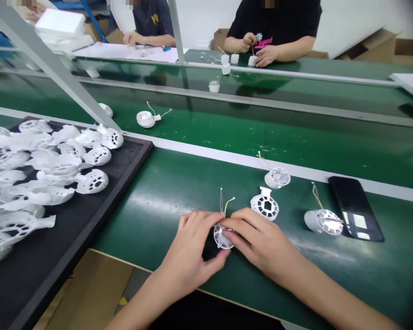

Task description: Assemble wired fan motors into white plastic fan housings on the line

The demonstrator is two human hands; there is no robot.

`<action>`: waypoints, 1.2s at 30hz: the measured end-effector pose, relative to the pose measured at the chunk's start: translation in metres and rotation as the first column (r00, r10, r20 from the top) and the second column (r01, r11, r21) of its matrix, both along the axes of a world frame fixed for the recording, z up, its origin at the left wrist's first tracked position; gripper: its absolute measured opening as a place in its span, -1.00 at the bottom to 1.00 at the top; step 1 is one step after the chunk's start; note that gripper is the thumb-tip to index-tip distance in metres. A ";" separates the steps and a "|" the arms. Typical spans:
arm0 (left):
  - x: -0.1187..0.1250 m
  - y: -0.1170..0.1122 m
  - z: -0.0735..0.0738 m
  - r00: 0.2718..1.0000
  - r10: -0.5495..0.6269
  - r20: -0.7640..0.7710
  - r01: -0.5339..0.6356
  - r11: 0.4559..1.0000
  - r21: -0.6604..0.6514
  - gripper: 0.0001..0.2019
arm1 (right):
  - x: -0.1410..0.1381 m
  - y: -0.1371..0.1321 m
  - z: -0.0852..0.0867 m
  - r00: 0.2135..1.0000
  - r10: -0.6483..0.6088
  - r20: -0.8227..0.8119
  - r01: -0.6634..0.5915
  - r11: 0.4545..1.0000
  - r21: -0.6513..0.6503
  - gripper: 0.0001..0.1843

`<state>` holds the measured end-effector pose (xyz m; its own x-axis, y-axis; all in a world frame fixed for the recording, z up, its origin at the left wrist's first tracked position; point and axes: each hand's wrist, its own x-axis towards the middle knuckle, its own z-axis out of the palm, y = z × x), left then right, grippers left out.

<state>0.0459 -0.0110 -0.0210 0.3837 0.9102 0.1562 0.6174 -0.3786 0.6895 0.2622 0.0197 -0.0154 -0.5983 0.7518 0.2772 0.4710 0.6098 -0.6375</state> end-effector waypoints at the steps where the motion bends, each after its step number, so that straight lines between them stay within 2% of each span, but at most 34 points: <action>1: -0.001 0.001 0.001 0.999 -0.037 -0.020 0.037 0.999 -0.001 -0.44 | 0.001 -0.002 0.000 1.000 -0.003 -0.023 0.003 1.000 -0.008 -0.81; 4: -0.002 0.005 0.004 0.995 -0.090 -0.035 0.089 0.996 -0.013 -0.54 | 0.004 -0.006 0.001 0.998 -0.032 -0.055 0.029 0.999 -0.044 -0.88; 7: -0.003 0.010 0.004 0.993 -0.118 -0.014 0.118 0.992 -0.049 -0.55 | 0.005 -0.008 0.000 0.997 -0.058 -0.057 0.055 0.997 -0.056 -0.86; 13: -0.004 0.014 0.003 0.987 -0.157 -0.024 0.155 0.986 -0.070 -0.54 | 0.011 -0.011 -0.003 0.999 -0.012 -0.047 0.013 1.000 0.013 -0.81; 15: -0.004 0.014 0.003 0.985 -0.167 -0.042 0.164 0.984 -0.068 -0.48 | 0.014 -0.010 -0.001 0.997 -0.001 -0.074 0.001 1.000 -0.004 -0.80; 17: -0.005 0.013 0.002 0.988 -0.155 -0.018 0.153 0.985 -0.081 -0.30 | 0.017 -0.007 0.000 0.995 -0.022 -0.101 0.018 0.999 -0.036 -0.77; 18: -0.006 0.012 0.002 0.989 -0.147 0.014 0.148 0.985 -0.093 -0.20 | 0.019 -0.005 0.000 0.996 -0.041 -0.080 0.038 0.998 -0.040 -0.73; 20: -0.008 0.009 0.002 0.986 -0.143 0.083 0.152 0.982 -0.116 -0.06 | 0.022 -0.001 0.000 0.996 -0.055 0.067 0.054 0.998 0.015 -0.60; 23: -0.011 0.007 0.002 0.980 -0.169 0.105 0.183 0.974 -0.133 0.00 | 0.027 0.006 -0.001 0.951 -0.001 0.311 -0.053 0.985 0.166 -0.53; 27: -0.011 0.008 0.003 0.979 -0.178 0.098 0.192 0.967 -0.166 0.00 | 0.031 0.013 0.003 0.942 0.049 0.333 -0.125 0.970 0.210 -0.72; 31: -0.012 0.008 0.004 0.969 -0.219 0.113 0.236 0.954 -0.183 -0.06 | 0.034 0.018 0.007 0.923 0.061 0.379 -0.175 0.946 0.272 -0.76; 36: -0.015 0.009 0.002 0.967 -0.226 0.116 0.245 0.952 -0.184 -0.13 | 0.031 0.020 0.004 0.907 -0.007 0.420 -0.135 0.942 0.308 -0.84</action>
